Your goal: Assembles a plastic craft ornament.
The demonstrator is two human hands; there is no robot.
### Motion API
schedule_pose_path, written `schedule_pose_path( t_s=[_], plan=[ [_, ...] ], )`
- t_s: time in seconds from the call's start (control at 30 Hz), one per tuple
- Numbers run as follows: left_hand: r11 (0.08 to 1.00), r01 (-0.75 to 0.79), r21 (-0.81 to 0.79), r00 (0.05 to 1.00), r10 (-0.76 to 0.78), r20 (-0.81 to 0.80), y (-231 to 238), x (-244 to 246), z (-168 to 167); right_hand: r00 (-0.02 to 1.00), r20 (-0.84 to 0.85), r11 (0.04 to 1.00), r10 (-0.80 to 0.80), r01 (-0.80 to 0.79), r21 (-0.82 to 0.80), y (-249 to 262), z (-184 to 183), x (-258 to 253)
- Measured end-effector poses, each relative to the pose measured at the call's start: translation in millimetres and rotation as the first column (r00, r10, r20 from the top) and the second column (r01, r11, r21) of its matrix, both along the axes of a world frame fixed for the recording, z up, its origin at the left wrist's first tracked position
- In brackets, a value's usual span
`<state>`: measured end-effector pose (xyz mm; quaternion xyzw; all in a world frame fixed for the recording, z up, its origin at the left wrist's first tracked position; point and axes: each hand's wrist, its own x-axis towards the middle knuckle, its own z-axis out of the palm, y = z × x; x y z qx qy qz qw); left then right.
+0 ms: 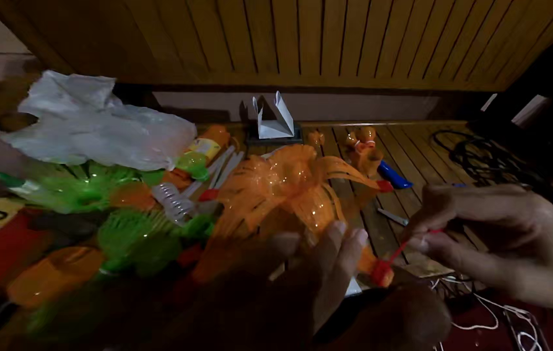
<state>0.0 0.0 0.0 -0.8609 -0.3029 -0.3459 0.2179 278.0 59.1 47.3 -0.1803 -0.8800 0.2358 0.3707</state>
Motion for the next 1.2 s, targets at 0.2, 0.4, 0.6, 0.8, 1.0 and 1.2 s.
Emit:
schedule_pose_path(
  t_s=[0.2,0.4,0.6,0.8,1.0,1.2],
  plan=[
    [0.986,0.139,0.089,0.990,-0.137,-0.026,18.1,-9.1,-23.6,0.999,-0.017,0.998,0.034,-0.035,-0.047,-11.3,-10.3,0.6],
    [0.978,0.134,0.158,0.984,-0.113,-0.138,10.3,-3.4,-9.3,0.998,-0.014,0.978,-0.055,0.051,-0.203,-22.4,-7.6,-3.8],
    [0.986,0.088,0.143,0.988,-0.068,-0.138,11.9,3.4,-15.3,0.980,-0.051,0.966,-0.192,0.180,-0.183,-50.8,-13.0,-25.6],
    [0.987,0.090,-0.132,0.984,-0.068,0.163,1.0,25.3,-25.6,0.891,-0.108,0.847,-0.441,0.453,0.280,-73.5,-48.8,-51.4],
    [0.993,0.102,-0.057,0.990,-0.096,0.100,6.4,19.1,-46.1,0.862,-0.055,0.750,-0.505,0.469,0.467,-82.1,-64.4,-57.9],
    [0.995,0.000,0.103,0.976,-0.022,0.218,-0.8,36.9,-41.8,0.843,-0.092,0.714,-0.530,0.502,0.489,-81.8,-112.0,-44.5]
  ],
)
